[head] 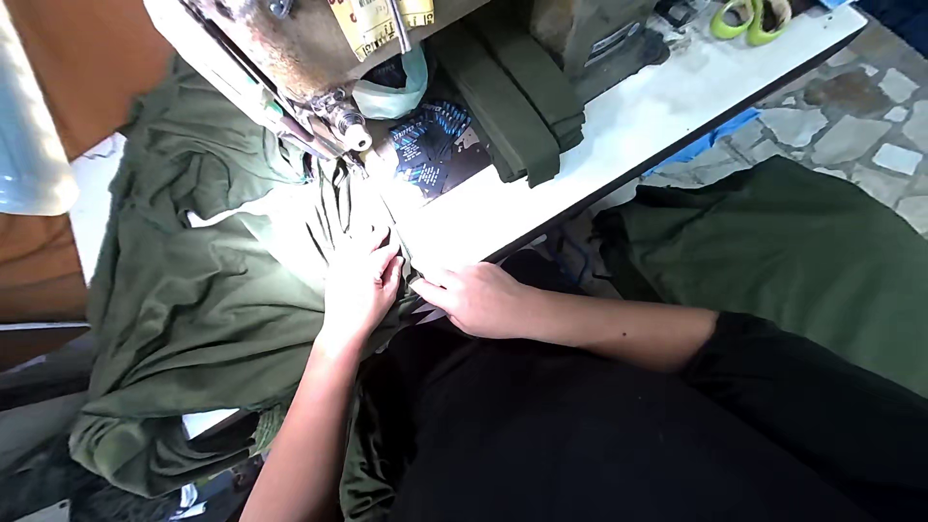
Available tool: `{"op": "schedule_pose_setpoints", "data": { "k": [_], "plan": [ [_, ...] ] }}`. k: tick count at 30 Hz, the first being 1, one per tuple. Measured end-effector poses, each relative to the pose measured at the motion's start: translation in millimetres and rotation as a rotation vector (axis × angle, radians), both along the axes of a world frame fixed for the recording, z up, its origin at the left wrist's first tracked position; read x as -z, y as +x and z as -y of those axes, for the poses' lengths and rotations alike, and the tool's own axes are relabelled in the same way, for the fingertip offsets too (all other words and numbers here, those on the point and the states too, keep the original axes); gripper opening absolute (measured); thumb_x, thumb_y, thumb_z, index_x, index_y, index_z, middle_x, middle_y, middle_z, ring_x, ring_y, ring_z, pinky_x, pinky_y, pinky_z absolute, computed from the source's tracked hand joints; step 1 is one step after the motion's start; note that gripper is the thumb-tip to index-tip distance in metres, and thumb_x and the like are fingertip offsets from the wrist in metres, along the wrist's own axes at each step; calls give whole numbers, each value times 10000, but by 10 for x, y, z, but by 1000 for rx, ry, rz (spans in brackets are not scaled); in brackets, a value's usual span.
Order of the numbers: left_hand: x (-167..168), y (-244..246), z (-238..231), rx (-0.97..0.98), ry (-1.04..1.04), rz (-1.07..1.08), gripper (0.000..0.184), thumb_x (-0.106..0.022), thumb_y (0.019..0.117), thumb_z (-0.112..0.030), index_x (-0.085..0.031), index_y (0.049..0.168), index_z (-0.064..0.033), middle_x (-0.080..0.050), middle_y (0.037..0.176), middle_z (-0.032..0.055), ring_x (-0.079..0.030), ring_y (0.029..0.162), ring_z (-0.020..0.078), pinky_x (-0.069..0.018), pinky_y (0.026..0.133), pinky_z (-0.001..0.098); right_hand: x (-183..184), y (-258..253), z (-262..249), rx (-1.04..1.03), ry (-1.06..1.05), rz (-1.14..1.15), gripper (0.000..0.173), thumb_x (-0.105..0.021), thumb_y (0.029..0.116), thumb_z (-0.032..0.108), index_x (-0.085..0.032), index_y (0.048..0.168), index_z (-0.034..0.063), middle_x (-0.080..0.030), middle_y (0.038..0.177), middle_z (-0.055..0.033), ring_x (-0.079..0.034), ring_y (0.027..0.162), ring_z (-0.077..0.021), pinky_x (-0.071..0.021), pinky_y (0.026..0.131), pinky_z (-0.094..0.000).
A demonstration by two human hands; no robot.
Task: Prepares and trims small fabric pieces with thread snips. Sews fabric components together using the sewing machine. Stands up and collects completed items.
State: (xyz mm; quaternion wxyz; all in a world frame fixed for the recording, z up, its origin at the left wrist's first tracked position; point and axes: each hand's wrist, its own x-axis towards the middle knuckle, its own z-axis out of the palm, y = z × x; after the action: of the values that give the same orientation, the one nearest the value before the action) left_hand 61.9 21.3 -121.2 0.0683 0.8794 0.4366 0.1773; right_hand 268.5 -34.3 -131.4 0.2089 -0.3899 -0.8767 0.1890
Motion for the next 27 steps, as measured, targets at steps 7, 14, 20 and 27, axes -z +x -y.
{"op": "schedule_pose_setpoints", "data": {
  "k": [7,14,20,27],
  "plan": [
    [42,-5,27,67,95,-33,255,-558,972,-96,-766,1045,30,-697,1249,229,-632,1221,437,-469,1030,598,21,-32,8,19,100,1,236,-659,916,58,-729,1140,38,-635,1345,-179,-705,763,-276,-550,554,-392],
    [49,0,34,60,72,7,198,-610,946,-78,-761,990,41,-686,1243,240,-628,1208,440,-464,1034,594,5,-2,-64,-63,133,42,243,-639,935,51,-724,1161,23,-662,1329,-176,-733,870,-302,-581,623,-411],
    [76,0,65,-6,8,73,237,-589,972,-94,-735,1069,66,-683,1246,261,-634,1198,443,-453,1036,591,-32,-6,-79,-67,81,52,223,-609,958,46,-729,1144,22,-650,1349,-180,-729,853,-300,-570,614,-422],
    [-32,-17,54,85,11,-59,285,-596,885,-74,-742,1094,55,-647,1310,249,-605,1229,447,-448,1024,624,-73,-10,-107,-74,9,42,280,-610,950,41,-701,1208,-18,-656,1344,-187,-729,992,-329,-595,730,-467]
  ]
}}
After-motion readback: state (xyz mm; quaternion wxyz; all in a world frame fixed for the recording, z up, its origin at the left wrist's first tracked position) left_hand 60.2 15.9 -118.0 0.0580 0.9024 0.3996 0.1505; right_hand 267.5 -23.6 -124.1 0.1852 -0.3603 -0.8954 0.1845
